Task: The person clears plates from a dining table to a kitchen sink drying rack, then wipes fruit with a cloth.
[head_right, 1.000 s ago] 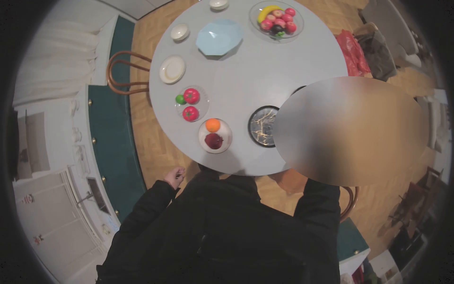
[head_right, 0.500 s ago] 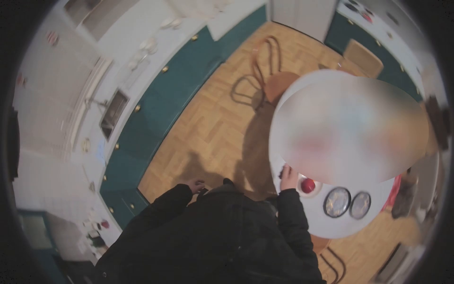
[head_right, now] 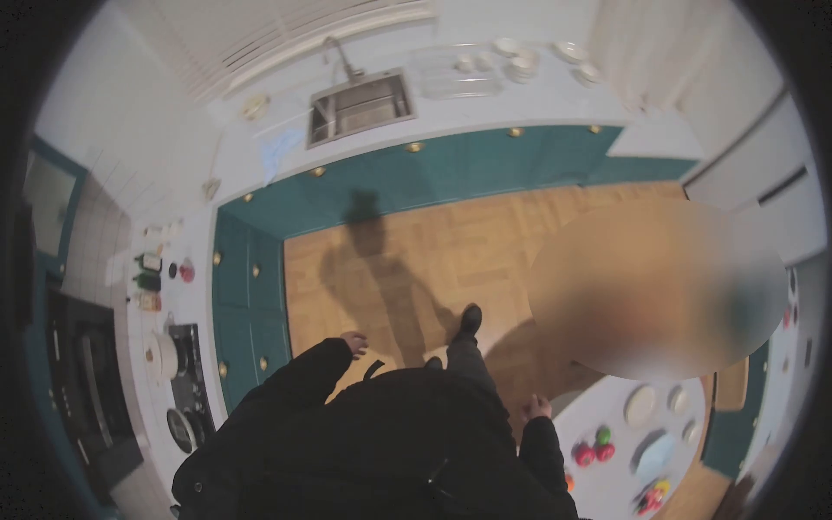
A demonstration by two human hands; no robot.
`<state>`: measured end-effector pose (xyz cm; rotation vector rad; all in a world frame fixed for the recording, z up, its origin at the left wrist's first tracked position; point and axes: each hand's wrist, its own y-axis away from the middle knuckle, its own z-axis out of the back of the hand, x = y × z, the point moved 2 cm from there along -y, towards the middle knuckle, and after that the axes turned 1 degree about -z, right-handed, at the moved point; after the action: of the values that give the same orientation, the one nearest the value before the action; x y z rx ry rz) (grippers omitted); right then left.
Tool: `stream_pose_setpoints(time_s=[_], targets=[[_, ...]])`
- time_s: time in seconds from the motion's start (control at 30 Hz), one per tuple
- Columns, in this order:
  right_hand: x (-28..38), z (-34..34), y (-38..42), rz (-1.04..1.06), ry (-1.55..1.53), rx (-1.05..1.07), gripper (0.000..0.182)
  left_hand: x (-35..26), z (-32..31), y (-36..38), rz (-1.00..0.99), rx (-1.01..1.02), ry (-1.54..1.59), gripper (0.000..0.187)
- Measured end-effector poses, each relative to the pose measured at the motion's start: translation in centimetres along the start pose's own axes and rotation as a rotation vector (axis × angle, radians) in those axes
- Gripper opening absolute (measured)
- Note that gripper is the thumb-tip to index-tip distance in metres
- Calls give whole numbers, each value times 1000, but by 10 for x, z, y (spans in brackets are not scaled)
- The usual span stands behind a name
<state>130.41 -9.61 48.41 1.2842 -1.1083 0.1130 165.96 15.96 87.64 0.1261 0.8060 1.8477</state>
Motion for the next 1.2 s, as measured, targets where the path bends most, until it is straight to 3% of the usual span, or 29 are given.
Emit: stream_pose_setpoints(time_s=[0.07,0.1,0.2,0.27,0.3,0.4,0.5,0.6,0.63,0.7,0.73,0.77,0.87,1.0,1.07,1.1,1.2], targets=[[11,10,-15,-77,237,61,39,-24,-22,20,-18,-39,-28,39],[25,7,-33,20,820,247,40,-43,-22,27,-78,-54,-82,40],[32,15,-105,-131,577,271,33,-62,-12,33,-130,-115,-14,42],[-2,5,-221,-345,-516,292,47,-66,-6,42,-152,-210,104,40],[31,-4,-264,-390,-777,295,54,-72,0,50,-154,-239,147,39],[205,27,-303,-79,-430,326,47,-88,26,74,-79,-285,379,34],[345,27,-282,111,-167,166,40,-79,64,42,-78,-288,566,27],[441,23,-255,244,-20,133,36,-87,112,13,-64,-335,653,36],[450,17,-246,256,-16,141,36,-84,142,-27,-93,-172,829,24],[467,-2,-230,268,-10,147,35,-92,200,-91,-126,84,1086,22],[466,-17,-226,237,-2,170,32,-116,224,-98,-194,-133,1004,17],[466,-33,-221,205,6,194,30,-141,249,-105,-260,-346,913,23],[439,-75,-203,36,41,170,29,-216,330,-138,-306,-638,657,49],[408,-87,-160,-206,83,248,20,-302,380,-128,-270,-714,390,58],[410,-81,-139,-260,98,263,24,-318,391,-142,-242,-798,231,61],[423,-79,-125,-286,98,256,26,-327,394,-151,-236,-803,185,62],[498,-79,-85,-222,206,150,29,-353,398,-179,66,-764,44,81]])
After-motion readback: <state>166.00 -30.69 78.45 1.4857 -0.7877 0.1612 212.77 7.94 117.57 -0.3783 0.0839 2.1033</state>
